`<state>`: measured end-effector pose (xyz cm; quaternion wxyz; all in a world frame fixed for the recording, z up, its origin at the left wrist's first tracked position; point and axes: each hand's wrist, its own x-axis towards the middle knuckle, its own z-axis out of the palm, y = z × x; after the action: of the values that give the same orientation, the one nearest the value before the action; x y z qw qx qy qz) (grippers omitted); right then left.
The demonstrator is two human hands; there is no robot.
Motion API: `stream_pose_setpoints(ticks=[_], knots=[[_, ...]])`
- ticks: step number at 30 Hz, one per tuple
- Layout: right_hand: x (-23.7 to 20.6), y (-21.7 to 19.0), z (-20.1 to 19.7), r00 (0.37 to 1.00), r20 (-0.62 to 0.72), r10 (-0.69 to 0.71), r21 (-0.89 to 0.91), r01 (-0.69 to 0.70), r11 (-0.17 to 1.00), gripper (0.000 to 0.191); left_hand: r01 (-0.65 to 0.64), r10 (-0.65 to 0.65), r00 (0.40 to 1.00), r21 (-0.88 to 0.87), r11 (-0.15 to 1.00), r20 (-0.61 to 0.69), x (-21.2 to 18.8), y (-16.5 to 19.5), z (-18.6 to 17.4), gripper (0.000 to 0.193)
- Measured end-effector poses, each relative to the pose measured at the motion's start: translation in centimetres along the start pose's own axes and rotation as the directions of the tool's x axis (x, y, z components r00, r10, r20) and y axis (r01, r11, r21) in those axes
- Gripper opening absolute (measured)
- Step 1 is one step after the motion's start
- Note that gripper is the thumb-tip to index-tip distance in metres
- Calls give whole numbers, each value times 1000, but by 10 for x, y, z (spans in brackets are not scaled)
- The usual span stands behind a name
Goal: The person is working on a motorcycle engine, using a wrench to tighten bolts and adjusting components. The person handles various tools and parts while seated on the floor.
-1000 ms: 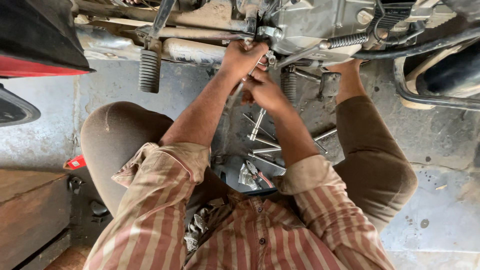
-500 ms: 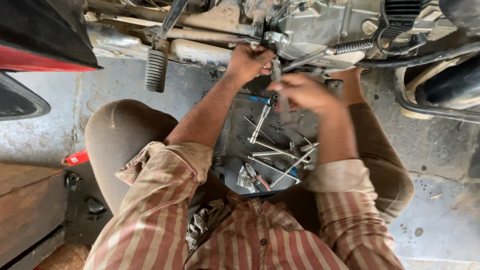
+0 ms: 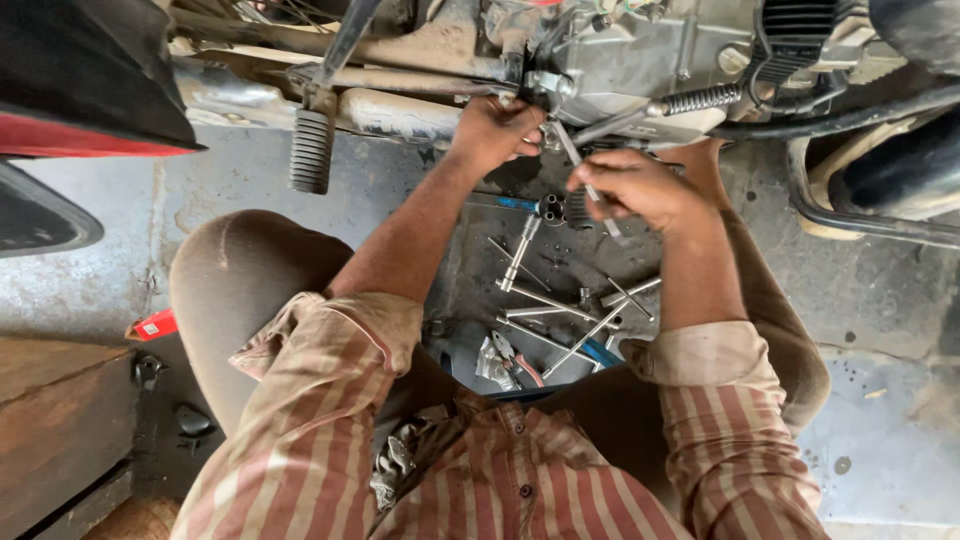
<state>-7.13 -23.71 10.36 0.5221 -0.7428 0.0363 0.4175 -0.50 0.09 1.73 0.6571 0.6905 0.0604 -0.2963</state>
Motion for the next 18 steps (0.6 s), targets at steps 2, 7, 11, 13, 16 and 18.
stream_pose_setpoints(ticks=[2,7,11,13,16,18], knots=[[2,4,-5,995,-56,-78,-20,77,997,35,-30,29,999,-34,999,-14,0,-1,1,33],[15,15,34,989,-145,5,3,-4,1000,34,-16,15,1000,-41,999,-14,0,0,1,32],[51,1,104,956,-259,136,302,-53,952,31,26,-24,997,23,999,-73,-5,8,0,33],[63,-9,118,982,-187,31,423,52,905,25,84,-80,993,47,995,-85,-9,11,-1,34],[57,-13,107,989,-143,-23,409,80,909,26,71,-70,997,10,997,-34,-10,15,-5,38],[39,-8,84,992,-127,-4,240,35,970,29,-8,8,1000,15,1000,12,-10,14,-7,41]])
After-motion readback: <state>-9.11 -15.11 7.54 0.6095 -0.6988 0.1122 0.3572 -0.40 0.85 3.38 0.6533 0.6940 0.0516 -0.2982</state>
